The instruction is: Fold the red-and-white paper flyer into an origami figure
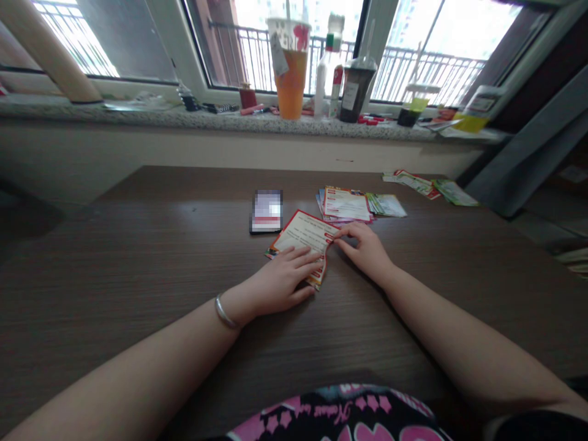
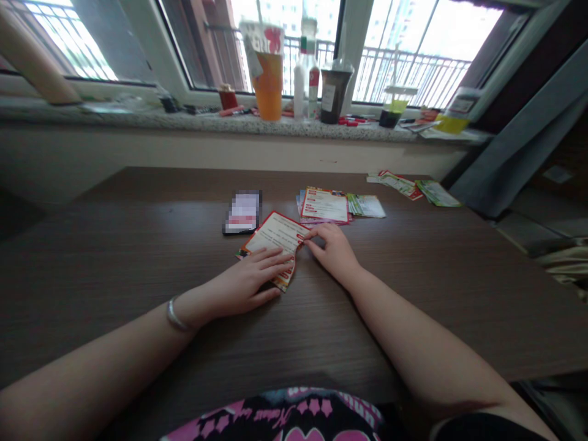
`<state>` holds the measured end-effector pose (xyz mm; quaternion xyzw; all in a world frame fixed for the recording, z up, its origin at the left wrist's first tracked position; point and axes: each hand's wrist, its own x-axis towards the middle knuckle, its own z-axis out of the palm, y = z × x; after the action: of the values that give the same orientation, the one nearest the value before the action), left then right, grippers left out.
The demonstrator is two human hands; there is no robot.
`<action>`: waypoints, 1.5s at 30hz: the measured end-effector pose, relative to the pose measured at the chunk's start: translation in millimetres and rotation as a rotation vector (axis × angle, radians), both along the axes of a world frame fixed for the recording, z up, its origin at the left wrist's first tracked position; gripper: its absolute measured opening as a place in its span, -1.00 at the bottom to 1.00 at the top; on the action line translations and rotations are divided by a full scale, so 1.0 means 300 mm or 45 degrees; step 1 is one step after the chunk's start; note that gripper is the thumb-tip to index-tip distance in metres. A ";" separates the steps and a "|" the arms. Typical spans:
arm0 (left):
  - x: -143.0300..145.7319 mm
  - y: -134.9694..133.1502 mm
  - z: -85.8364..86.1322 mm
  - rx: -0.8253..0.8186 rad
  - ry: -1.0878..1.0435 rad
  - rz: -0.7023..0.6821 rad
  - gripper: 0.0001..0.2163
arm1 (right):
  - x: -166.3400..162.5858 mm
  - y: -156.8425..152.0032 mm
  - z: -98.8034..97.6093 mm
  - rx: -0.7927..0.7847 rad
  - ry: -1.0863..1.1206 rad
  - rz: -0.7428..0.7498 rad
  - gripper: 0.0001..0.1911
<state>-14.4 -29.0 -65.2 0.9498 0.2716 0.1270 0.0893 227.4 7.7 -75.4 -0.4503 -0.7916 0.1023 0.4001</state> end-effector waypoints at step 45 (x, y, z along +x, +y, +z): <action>-0.004 0.010 -0.017 0.103 0.150 0.223 -0.43 | -0.021 -0.024 -0.011 -0.299 -0.119 -0.060 -0.85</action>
<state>-15.7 -25.9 -70.4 0.9311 0.3531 0.0890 0.0233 221.0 0.6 -78.8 -0.5168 -0.7813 0.1636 0.3095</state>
